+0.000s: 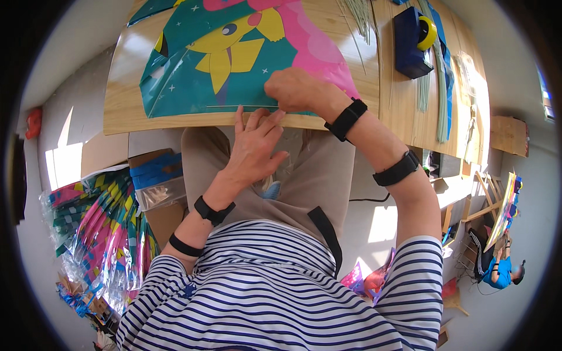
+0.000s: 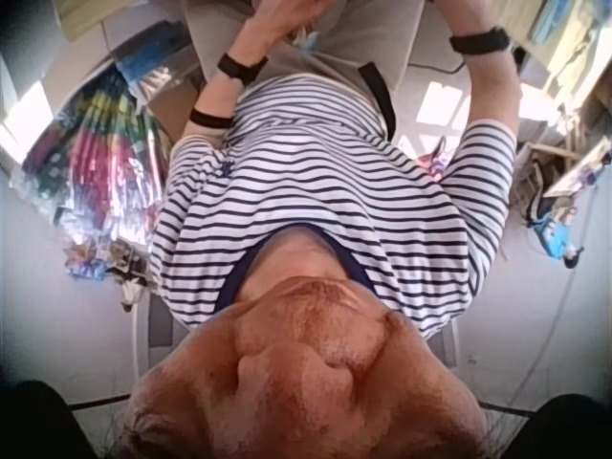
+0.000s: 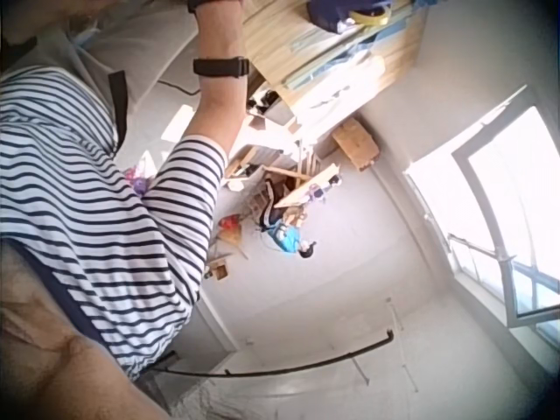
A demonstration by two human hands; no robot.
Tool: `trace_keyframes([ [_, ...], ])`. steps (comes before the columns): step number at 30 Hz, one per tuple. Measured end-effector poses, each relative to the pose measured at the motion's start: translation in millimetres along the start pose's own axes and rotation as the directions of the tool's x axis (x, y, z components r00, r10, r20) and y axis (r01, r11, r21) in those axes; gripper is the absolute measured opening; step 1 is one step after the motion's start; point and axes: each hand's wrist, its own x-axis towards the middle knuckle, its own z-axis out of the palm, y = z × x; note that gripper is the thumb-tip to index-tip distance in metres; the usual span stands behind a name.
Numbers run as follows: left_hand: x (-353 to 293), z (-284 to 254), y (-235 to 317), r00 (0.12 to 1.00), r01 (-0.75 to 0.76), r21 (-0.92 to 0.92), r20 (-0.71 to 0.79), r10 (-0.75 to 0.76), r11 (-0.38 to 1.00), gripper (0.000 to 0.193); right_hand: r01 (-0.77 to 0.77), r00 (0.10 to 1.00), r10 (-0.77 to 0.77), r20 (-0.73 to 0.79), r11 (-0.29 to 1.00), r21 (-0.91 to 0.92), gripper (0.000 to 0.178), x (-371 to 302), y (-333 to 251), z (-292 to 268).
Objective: Assembling a plastic character kite by attaching plastic film and tape.
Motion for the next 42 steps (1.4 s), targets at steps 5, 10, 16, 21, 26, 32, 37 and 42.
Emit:
trace_keyframes([
  [5, 1, 0, 2, 1.000, -0.005, 0.035, 0.007, 0.005, 0.999, 0.048, -0.221, 0.974, 0.223, 0.040, 0.974, -0.037, 0.010, 4, -2, -2],
  [10, 1, 0, 2, 1.000, -0.013, 0.067, 0.000, 0.013, 0.998, 0.049, -0.316, 0.888, 0.331, -0.319, 0.944, 0.100, 0.020, -5, 2, -13],
  [16, 2, 1, 2, 1.000, -0.006, 0.075, -0.009, 0.007, 0.997, 0.049, -0.272, 0.918, 0.316, -0.239, 0.942, 0.199, 0.020, -15, -3, 1],
  [21, 1, 1, 4, 1.000, -0.002, 0.074, 0.023, 0.001, 0.997, 0.050, -0.298, 0.892, 0.364, -0.270, 0.920, 0.256, 0.019, -16, 4, 34],
  [26, 1, -1, 5, 1.000, 0.001, 0.070, 0.031, -0.003, 0.998, 0.049, -0.364, 0.853, 0.405, -0.328, 0.913, 0.182, 0.014, -7, 0, 40],
  [32, 2, 1, 9, 0.999, 0.006, 0.084, 0.032, -0.009, 0.996, 0.051, -0.452, 0.793, 0.514, -0.327, 0.857, 0.250, 0.012, -12, -7, 45],
  [37, -4, -2, 7, 1.000, 0.012, 0.105, 0.015, -0.014, 0.994, 0.048, -0.356, 0.628, 0.458, -0.629, 0.888, 0.291, 0.025, -42, -38, 59],
  [42, -15, -13, 8, 0.999, -0.026, 0.119, 0.023, 0.024, 0.993, 0.053, -0.356, 0.651, 0.307, -0.695, 0.931, 0.078, 0.029, -88, -63, 81],
])
